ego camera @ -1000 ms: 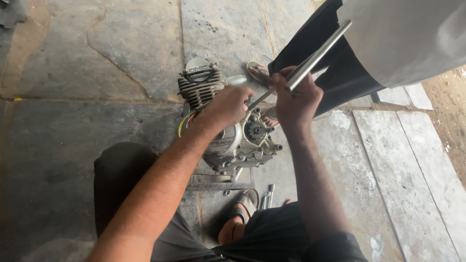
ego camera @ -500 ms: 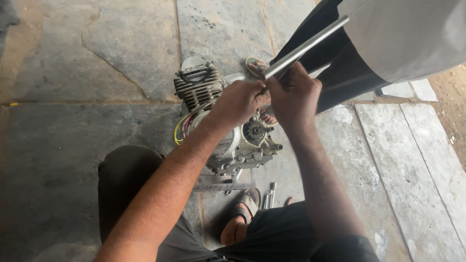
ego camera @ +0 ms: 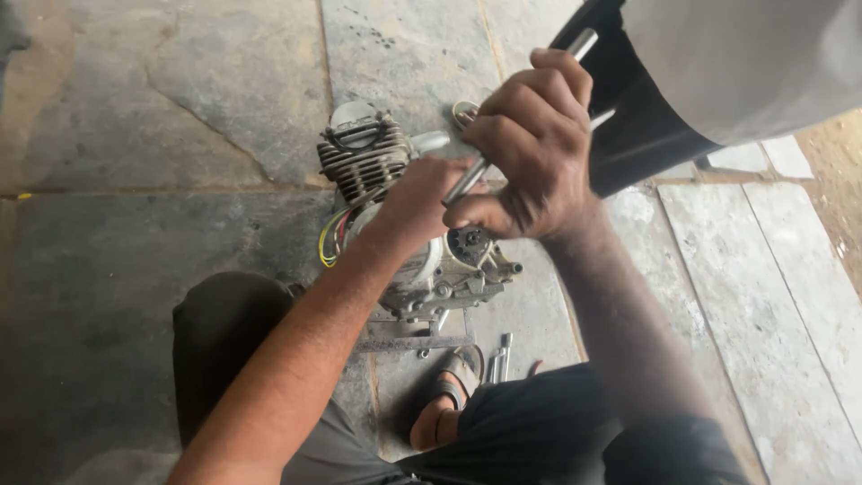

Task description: Repairing or disassembling a small engine component using pliers and a socket wrench.

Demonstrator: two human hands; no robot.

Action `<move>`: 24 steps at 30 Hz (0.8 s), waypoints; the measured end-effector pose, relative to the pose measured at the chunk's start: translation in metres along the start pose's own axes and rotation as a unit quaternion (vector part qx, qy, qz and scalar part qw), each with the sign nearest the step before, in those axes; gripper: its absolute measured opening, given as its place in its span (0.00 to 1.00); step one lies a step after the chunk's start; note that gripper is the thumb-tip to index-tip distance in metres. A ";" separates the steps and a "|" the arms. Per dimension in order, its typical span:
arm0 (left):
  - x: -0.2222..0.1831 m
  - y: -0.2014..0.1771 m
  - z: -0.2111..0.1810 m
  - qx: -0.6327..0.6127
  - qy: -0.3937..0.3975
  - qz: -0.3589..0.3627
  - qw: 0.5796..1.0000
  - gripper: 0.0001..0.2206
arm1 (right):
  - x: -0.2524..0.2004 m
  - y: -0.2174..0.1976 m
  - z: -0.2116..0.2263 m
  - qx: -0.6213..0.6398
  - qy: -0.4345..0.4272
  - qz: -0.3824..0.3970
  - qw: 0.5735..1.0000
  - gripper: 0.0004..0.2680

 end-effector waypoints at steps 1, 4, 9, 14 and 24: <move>0.001 0.001 0.004 0.000 0.009 -0.016 1.000 0.11 | 0.003 0.005 0.001 0.007 0.012 -0.052 0.999 0.29; -0.002 0.000 -0.004 -0.003 0.005 -0.037 0.999 0.10 | 0.004 0.011 0.006 0.048 0.052 -0.127 0.989 0.30; 0.003 -0.012 -0.031 -0.026 -0.017 -0.052 0.998 0.12 | 0.011 0.017 0.001 0.123 0.121 -0.179 0.968 0.29; 0.009 -0.015 -0.034 -0.081 0.035 -0.051 0.995 0.12 | 0.005 0.032 -0.010 0.080 0.105 -0.213 0.968 0.27; 0.007 -0.019 -0.043 -0.080 0.102 -0.089 0.988 0.05 | 0.028 -0.035 -0.038 -0.106 -0.095 0.084 0.986 0.27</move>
Point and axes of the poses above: each hand's wrist, its own x-axis towards the middle knuckle, its own y-axis out of the palm, z = x × y, the point moved 1 cm from there along x, towards the middle knuckle, and after that the axes turned 6 degrees about -x, right-handed, at the moved point
